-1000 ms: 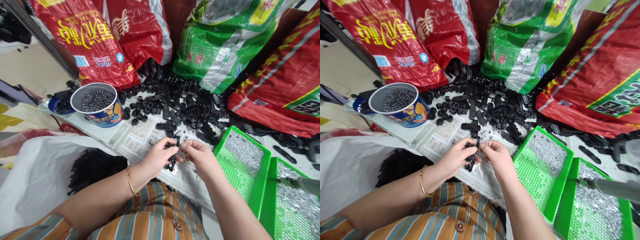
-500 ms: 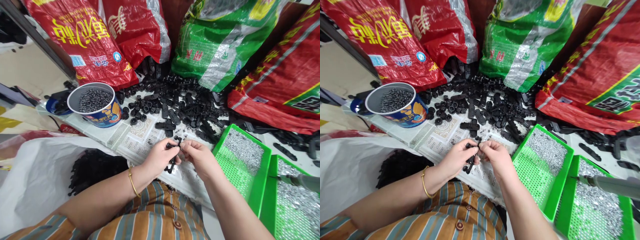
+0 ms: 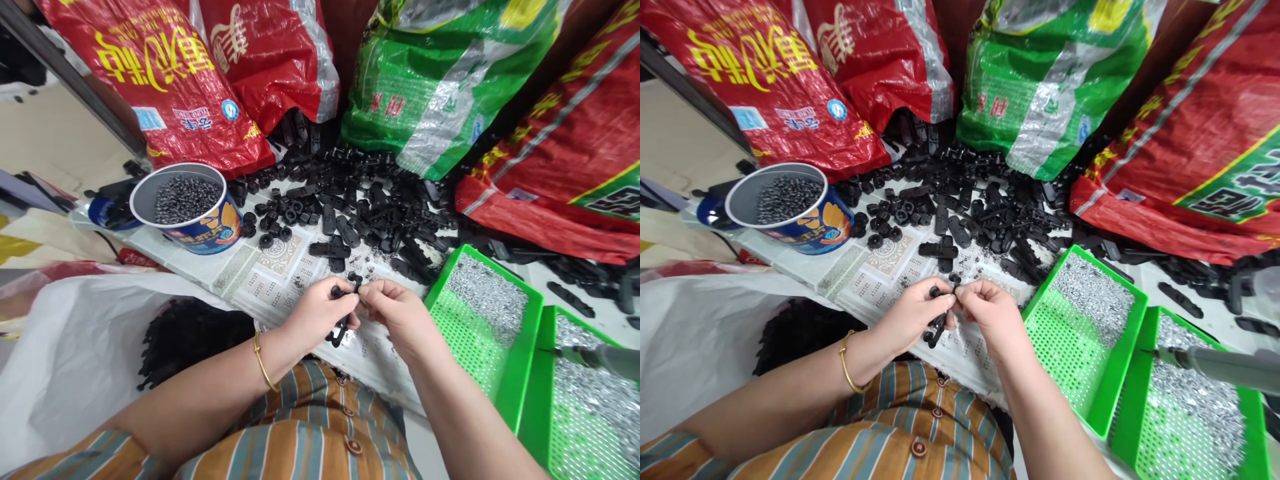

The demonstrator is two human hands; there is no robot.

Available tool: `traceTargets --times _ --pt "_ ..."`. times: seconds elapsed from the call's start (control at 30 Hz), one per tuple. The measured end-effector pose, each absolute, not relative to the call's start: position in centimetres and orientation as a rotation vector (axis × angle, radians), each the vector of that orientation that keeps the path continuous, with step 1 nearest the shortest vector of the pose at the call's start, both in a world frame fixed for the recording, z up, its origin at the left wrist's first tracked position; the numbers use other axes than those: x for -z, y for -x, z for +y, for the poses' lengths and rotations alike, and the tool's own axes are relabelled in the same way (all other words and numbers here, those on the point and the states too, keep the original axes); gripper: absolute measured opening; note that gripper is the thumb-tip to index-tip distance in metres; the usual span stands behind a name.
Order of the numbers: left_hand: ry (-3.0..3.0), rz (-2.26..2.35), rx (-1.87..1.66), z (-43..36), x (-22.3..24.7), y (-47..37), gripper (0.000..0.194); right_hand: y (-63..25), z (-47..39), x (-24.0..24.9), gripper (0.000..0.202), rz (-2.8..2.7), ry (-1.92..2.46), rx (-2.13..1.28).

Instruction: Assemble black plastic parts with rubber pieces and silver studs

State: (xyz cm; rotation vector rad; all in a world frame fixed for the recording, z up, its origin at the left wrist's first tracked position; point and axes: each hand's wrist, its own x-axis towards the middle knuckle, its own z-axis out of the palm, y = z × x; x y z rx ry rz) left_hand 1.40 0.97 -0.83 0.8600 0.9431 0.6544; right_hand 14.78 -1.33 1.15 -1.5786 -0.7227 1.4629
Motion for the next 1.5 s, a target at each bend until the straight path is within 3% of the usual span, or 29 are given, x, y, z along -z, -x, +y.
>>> traceTargets --times 0.8,1.2,1.5 --pt "-0.994 0.99 -0.65 0.8 1.3 -1.1 0.005 -14.6 -1.5 -1.1 0.029 -0.766 1.603 -1.473" --pt "-0.618 0.923 -0.639 0.9 0.5 -1.5 0.005 -14.8 -2.3 0.1 0.029 -0.58 1.462 -1.653" --pt "-0.516 0.899 -0.598 0.9 0.2 -1.5 0.006 -14.1 -3.2 0.2 0.025 -0.625 1.4 -1.524"
